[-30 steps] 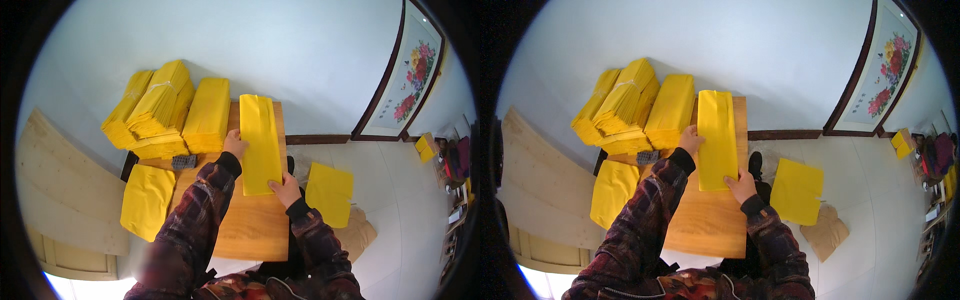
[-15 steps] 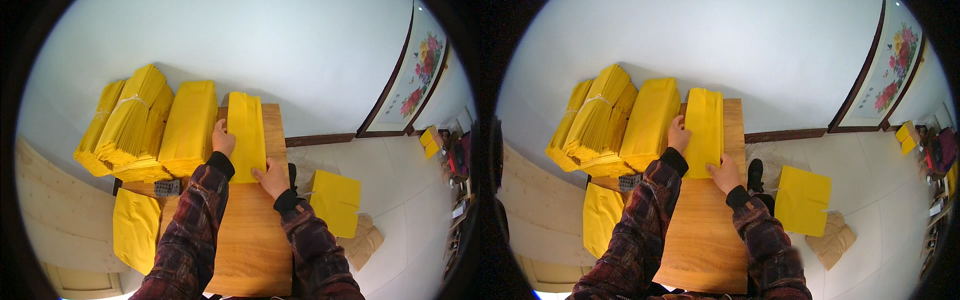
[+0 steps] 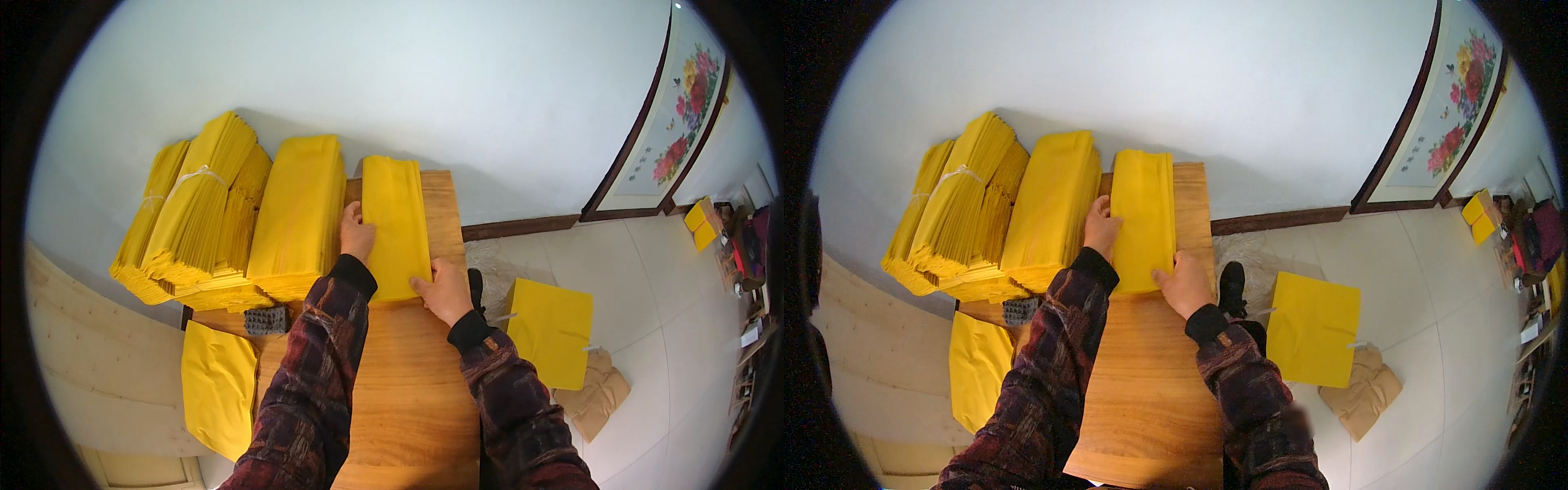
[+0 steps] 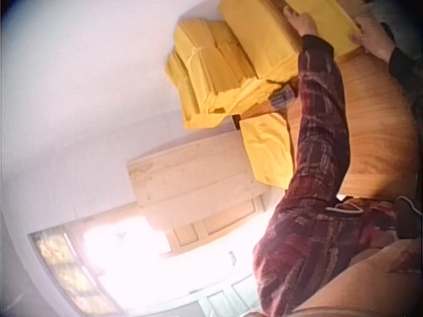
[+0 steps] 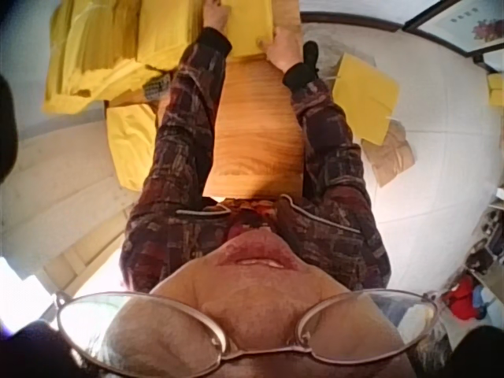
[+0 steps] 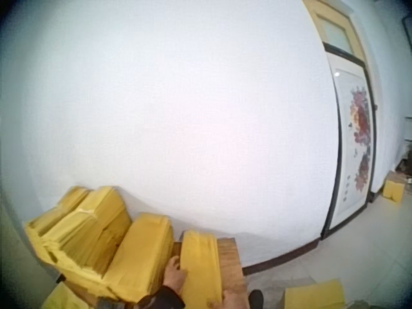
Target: The person folds yellow fabric sheets on a wooden table. They smooth each sheet, fold it in half, and place it into a growing stack. The person repeats this process for multiple sheets throughout the clip.
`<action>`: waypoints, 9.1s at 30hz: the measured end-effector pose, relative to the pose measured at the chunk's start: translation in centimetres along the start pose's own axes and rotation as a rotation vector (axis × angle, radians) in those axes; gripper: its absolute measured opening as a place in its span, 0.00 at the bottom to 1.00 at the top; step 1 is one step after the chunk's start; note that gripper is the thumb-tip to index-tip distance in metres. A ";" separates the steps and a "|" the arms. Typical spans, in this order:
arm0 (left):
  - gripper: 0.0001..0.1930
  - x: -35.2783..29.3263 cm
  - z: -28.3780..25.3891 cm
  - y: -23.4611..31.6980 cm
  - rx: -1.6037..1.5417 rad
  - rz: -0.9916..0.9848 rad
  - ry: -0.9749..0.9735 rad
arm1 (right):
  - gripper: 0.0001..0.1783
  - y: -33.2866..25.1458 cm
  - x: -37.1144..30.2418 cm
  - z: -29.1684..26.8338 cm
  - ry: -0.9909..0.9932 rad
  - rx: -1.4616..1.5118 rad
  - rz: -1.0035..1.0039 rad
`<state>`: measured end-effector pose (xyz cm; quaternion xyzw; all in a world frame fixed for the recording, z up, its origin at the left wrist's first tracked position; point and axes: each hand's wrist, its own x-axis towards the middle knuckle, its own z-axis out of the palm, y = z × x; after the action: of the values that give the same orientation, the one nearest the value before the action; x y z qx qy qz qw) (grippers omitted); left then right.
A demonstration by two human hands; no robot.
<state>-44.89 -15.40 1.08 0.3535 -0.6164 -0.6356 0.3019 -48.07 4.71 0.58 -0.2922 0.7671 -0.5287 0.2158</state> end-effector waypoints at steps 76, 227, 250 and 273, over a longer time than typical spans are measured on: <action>0.31 -11.6 -3.6 -2.2 1.099 0.723 -0.454 | 0.34 -1.6 21.3 5.2 -0.226 -0.989 -0.436; 0.31 -13.4 -3.2 -2.1 1.074 0.684 -0.303 | 0.34 -3.4 19.5 5.8 -0.163 -1.074 -0.417; 0.28 -15.8 -3.9 -3.3 0.884 0.677 -0.362 | 0.16 -0.7 -12.7 -1.2 0.050 -0.281 -0.351; 0.02 -50.8 -33.6 -7.1 1.137 0.312 0.306 | 0.24 -2.9 -29.1 7.4 -0.291 -0.862 -0.682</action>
<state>11.89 7.50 -1.71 0.4524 -0.8533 -0.0970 0.2405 -21.29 18.55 1.35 -0.6551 0.7380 -0.1620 -0.0023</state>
